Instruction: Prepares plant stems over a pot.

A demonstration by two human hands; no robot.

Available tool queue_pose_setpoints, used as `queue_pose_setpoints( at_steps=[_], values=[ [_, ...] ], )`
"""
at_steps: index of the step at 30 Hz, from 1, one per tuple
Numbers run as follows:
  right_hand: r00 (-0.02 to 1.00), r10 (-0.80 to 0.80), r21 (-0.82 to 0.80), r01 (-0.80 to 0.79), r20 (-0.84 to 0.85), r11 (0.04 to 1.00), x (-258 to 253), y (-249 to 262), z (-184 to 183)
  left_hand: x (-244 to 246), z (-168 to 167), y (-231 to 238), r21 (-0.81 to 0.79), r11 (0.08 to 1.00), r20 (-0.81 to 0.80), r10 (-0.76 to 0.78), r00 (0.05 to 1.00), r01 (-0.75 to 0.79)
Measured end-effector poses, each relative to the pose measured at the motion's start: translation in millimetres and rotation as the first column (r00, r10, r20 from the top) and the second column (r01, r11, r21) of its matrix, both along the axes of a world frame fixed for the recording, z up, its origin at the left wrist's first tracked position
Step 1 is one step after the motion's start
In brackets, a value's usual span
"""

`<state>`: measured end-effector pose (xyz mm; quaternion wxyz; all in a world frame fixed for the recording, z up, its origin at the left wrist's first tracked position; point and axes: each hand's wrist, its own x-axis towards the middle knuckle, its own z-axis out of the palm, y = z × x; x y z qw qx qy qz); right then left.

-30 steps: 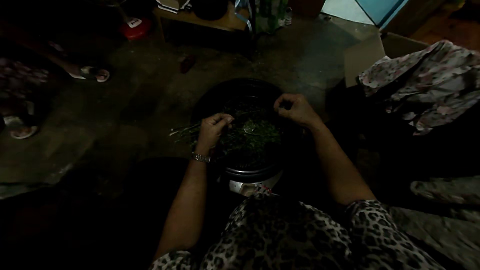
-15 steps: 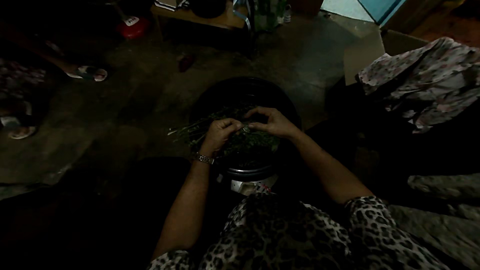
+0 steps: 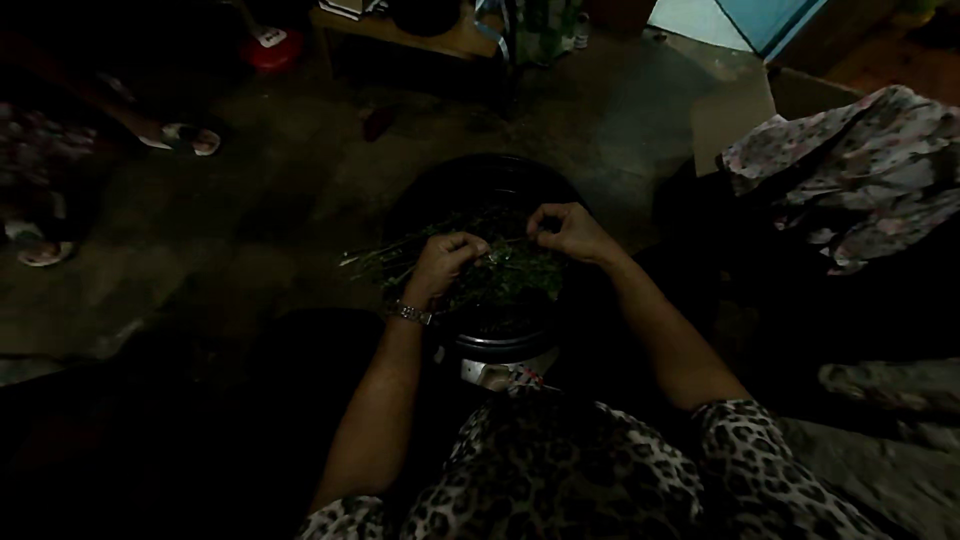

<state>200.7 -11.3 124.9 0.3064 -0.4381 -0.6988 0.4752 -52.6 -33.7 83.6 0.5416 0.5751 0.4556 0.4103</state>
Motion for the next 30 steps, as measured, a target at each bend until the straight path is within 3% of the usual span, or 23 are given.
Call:
queue_pose_setpoints(
  at_steps=[7, 11, 13, 15, 18, 22, 27, 30],
  values=[
    [0.992, -0.112, 0.04, 0.11, 0.061, 0.993, 17.2, 6.9, 5.2, -12.7, 4.3, 1.1, -0.004, 0.998, 0.106, 0.065, 0.992, -0.065],
    [0.98, 0.049, 0.059, -0.062, 0.195, 0.996, 2.9, 4.8, -13.2, -5.2, 5.7, -2.7, -0.026, 0.998, 0.114, 0.051, 0.992, -0.048],
    [0.989, 0.091, 0.042, -0.096, 0.115, 0.994, -13.8, -2.7, -16.3, 0.0, 9.3, -7.3, -0.033, 0.999, 0.08, 0.045, 0.996, -0.043],
    [0.99, 0.108, -0.012, -0.109, -0.09, 0.994, -29.2, -10.4, -18.3, 3.2, 10.5, -9.8, -0.036, 0.999, 0.091, 0.04, 0.995, -0.037],
    [0.974, 0.045, -0.079, -0.063, -0.22, 0.995, -42.2, -16.6, -20.8, 3.2, 6.4, -8.3, -0.05, 0.998, 0.128, 0.043, 0.991, -0.037],
    [0.981, -0.053, -0.16, 0.022, -0.188, 0.987, -41.7, -13.6, -24.5, -0.6, -2.3, -1.6, -0.054, 0.997, 0.159, 0.055, 0.986, -0.047],
    [0.994, -0.057, -0.149, 0.042, -0.097, 0.988, -27.8, -9.5, -9.9, -0.8, -1.6, 0.7, -0.013, 0.998, 0.106, 0.057, 0.993, -0.056],
    [0.996, -0.074, -0.06, 0.071, -0.05, 0.996, -11.7, -3.5, -5.3, -5.5, 0.5, 4.4, -0.007, 0.994, 0.078, 0.106, 0.991, -0.105]
  ],
)
